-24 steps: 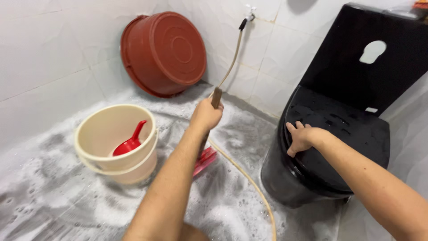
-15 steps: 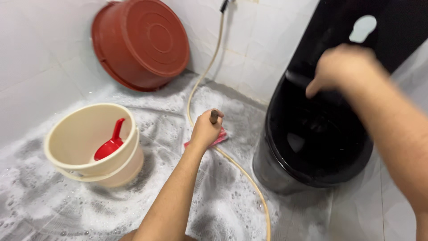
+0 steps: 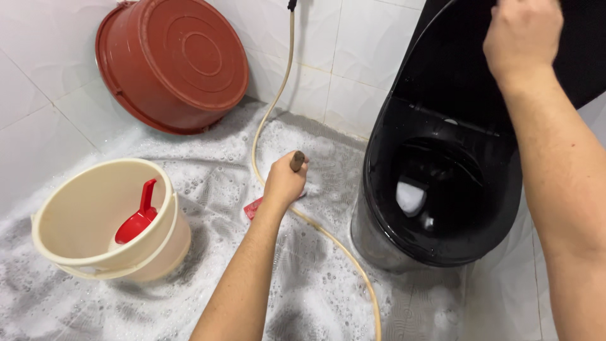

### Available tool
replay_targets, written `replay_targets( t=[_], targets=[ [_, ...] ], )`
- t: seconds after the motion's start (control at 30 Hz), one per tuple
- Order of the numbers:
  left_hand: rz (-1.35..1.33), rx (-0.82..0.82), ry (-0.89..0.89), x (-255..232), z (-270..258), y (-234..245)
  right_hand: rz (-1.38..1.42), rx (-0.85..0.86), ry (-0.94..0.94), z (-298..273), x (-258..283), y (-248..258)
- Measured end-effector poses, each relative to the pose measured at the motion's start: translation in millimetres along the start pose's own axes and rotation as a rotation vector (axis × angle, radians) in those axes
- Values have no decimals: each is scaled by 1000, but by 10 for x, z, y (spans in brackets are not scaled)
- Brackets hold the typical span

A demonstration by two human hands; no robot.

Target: The person cleans a soapy tiled floor using a long-handled scrub brush, pouring water from a bucket into the toilet, and scrubbing different areas of the floor.

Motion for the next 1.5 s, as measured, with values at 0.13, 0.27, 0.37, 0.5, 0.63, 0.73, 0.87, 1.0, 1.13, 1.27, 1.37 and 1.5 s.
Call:
replay_targets(
  t=[0.13, 0.27, 0.37, 0.5, 0.63, 0.73, 0.87, 1.0, 1.13, 1.27, 1.37, 1.5],
  targets=[
    [14, -2, 12, -35, 133, -146, -19, 64, 38, -227, -83, -227],
    [54, 8, 60, -120, 259, -240, 109, 447, -240, -465, -148, -679],
    [-13, -7, 210, -77, 325, -219, 297, 793, -528, -782, -90, -984],
    [-38, -31, 335, 214, 461, -161, 354, 976, -628, -1070, 19, -1284],
    [-44, -164, 148, 505, 552, -55, 324, 1034, -644, -1144, 56, -1417],
    [-32, -189, 210, 646, 513, 33, 317, 1046, -650, -985, 80, -1400],
    [-10, -181, 373, 950, 471, 151, 342, 913, -448, -724, 701, -1268],
    [-142, -381, 161, 1347, 594, 491, 573, 697, -122, -480, 1816, -1140],
    [-355, -443, 301, 1360, 485, 1277, 830, 597, 162, -244, 3244, -832],
    [-371, -387, 536, 1010, 22, 2120, 1028, 691, 241, -112, 4511, -175],
    [-306, -268, 556, 846, -445, 2627, 1180, 617, 359, -50, 5328, 312],
    [-189, -215, 697, 772, -1097, 3241, 1343, 692, 483, -99, 6216, 822]
  ],
)
Point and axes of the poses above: each hand's wrist, its own z-axis towards the middle knuckle, its own y-axis out of the back of the hand, x = y × z, the point moved 3 cm from there along z, towards the middle knuckle, and after that the axes turned 3 degrees about y, right-handed, at the moved point
